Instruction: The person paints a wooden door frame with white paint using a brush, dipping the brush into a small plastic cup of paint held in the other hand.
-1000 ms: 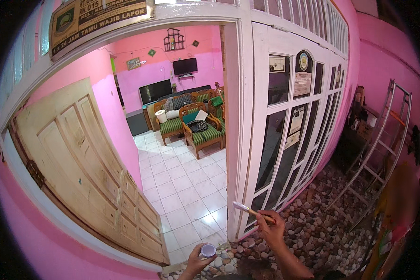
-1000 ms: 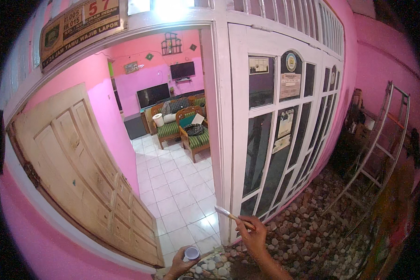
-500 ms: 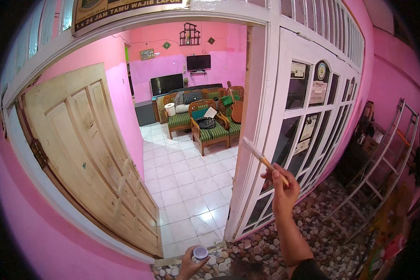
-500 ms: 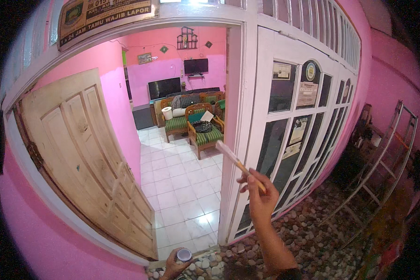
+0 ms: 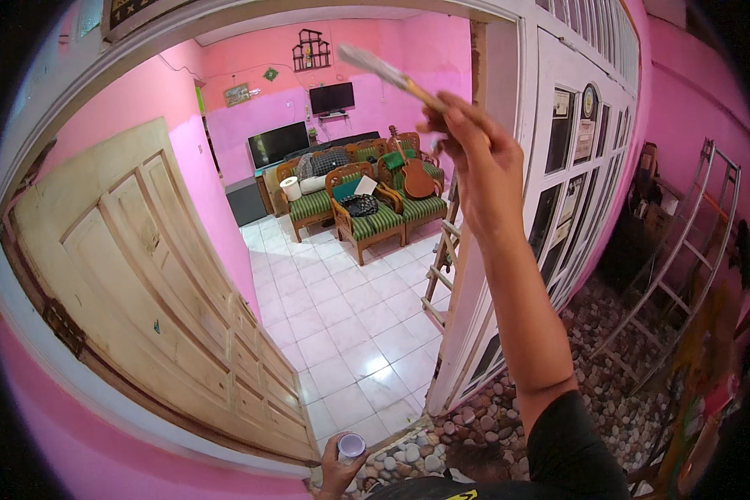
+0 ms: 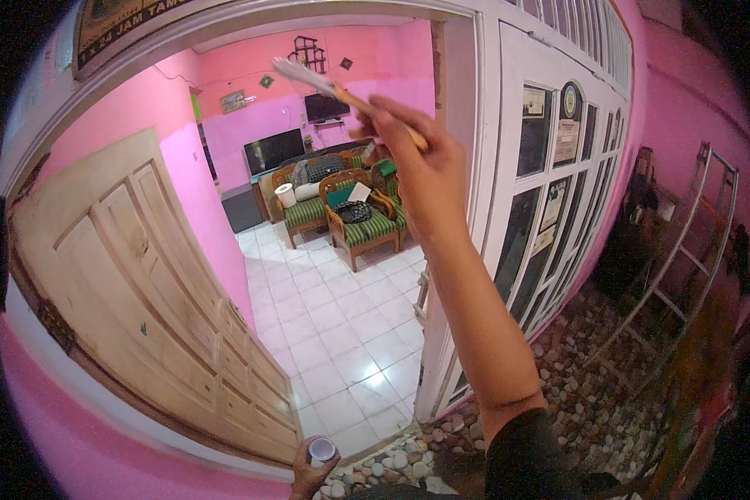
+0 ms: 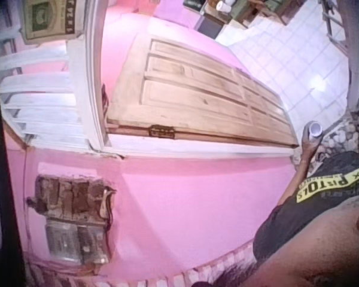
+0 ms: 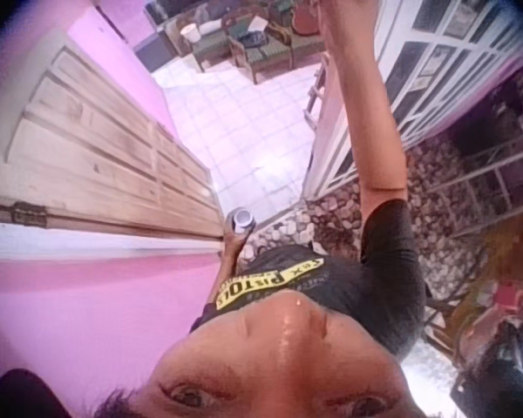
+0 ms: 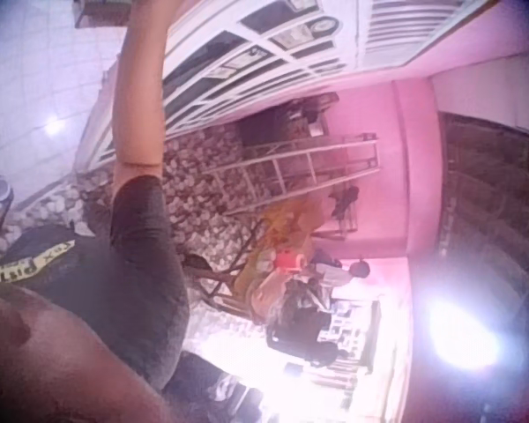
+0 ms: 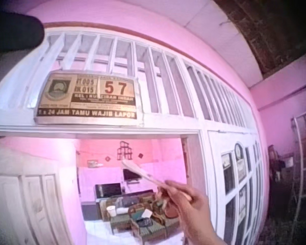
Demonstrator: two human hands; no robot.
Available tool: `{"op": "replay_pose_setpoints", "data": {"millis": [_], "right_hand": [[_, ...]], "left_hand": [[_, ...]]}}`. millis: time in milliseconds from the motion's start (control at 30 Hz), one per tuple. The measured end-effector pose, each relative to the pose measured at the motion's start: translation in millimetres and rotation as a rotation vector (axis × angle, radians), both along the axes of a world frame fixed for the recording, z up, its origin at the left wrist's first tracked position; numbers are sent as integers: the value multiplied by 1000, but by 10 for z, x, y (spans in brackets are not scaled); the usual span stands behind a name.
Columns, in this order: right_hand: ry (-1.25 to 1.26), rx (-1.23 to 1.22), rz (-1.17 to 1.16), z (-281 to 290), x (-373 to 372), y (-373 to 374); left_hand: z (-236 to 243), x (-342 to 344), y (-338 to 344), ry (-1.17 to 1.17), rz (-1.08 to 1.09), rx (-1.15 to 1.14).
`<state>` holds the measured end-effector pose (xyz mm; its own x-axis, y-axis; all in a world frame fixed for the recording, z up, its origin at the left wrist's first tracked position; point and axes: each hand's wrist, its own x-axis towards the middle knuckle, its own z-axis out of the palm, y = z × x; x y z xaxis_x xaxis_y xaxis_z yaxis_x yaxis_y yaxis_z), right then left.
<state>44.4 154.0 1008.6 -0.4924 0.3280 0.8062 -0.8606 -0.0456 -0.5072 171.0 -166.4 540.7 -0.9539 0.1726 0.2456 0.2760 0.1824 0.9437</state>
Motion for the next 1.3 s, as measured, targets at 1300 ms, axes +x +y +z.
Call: {"op": "replay_pose_setpoints", "data": {"millis": [1300], "right_hand": [[204, 45, -106, 139, -560, -258]], "left_hand": [[208, -540, 198, 20, 92, -25]]}}
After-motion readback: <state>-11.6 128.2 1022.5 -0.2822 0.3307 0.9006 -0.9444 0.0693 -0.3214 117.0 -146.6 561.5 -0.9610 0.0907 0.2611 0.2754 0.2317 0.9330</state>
